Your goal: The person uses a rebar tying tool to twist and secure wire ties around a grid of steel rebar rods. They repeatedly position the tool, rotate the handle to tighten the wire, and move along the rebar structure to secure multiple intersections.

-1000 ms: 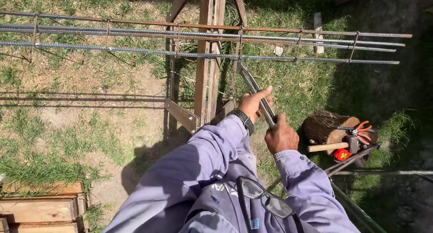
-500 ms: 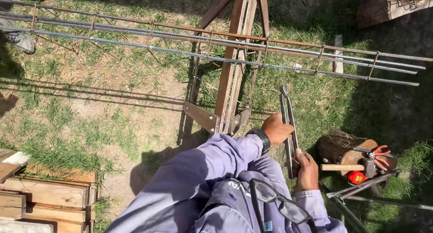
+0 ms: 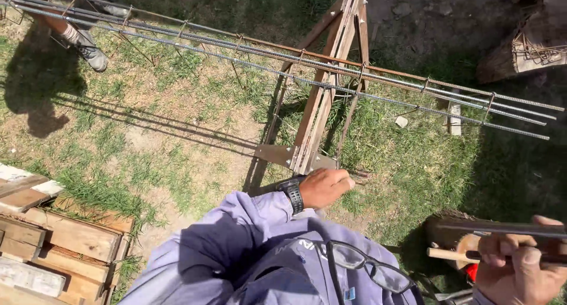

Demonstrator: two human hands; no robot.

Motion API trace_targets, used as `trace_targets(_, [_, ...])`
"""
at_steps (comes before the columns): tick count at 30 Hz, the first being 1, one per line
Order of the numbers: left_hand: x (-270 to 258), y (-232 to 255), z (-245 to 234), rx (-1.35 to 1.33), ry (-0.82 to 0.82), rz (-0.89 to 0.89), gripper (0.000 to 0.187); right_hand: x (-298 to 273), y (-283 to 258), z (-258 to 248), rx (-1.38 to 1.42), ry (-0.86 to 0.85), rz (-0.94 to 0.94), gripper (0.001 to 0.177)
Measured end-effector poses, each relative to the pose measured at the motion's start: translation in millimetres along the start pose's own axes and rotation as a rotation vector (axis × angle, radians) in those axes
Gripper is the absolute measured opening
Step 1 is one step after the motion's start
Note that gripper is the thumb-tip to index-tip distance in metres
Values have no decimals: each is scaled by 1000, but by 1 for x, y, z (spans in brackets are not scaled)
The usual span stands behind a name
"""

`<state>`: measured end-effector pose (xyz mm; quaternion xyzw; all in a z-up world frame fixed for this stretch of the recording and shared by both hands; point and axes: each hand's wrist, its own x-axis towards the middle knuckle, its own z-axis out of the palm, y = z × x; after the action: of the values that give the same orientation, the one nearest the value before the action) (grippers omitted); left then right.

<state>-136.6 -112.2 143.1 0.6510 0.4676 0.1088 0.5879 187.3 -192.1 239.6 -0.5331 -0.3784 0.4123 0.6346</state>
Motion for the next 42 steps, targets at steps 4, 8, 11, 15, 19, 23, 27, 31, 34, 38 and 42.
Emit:
trace_targets(4, [-54,5,-5,125,140,-54,32,7,-34,9,0,164,262,28])
trace_targets(8, [-98,22,0,34,213,-118,23,-20,26,-22,-308,169,-5,57])
trace_targets(11, [-124,31,9,59,273,127,24,-34,47,1,10,2,119,27])
trace_targets(15, [-140,35,29,96,298,194,32,-55,73,35,-17,-55,234,17])
trace_targets(19, [-151,37,51,70,235,263,28,-85,60,75,17,-344,446,36])
trace_targets(23, [-157,40,54,-93,172,349,30,-105,60,96,46,-277,378,20])
trace_targets(27, [-165,23,50,-36,166,392,25,-118,53,112,-25,-214,321,26])
trace_targets(31, [-199,16,34,-96,157,191,26,-142,46,149,6,-155,248,17])
trace_targets(34, [-228,4,12,-86,182,72,32,-157,37,195,125,-134,243,12])
trace_targets(38, [-261,-34,-7,-228,171,230,40,-180,40,236,100,-61,132,14])
trace_targets(42, [-293,-38,-27,-174,252,299,42,-196,37,265,123,-53,79,15])
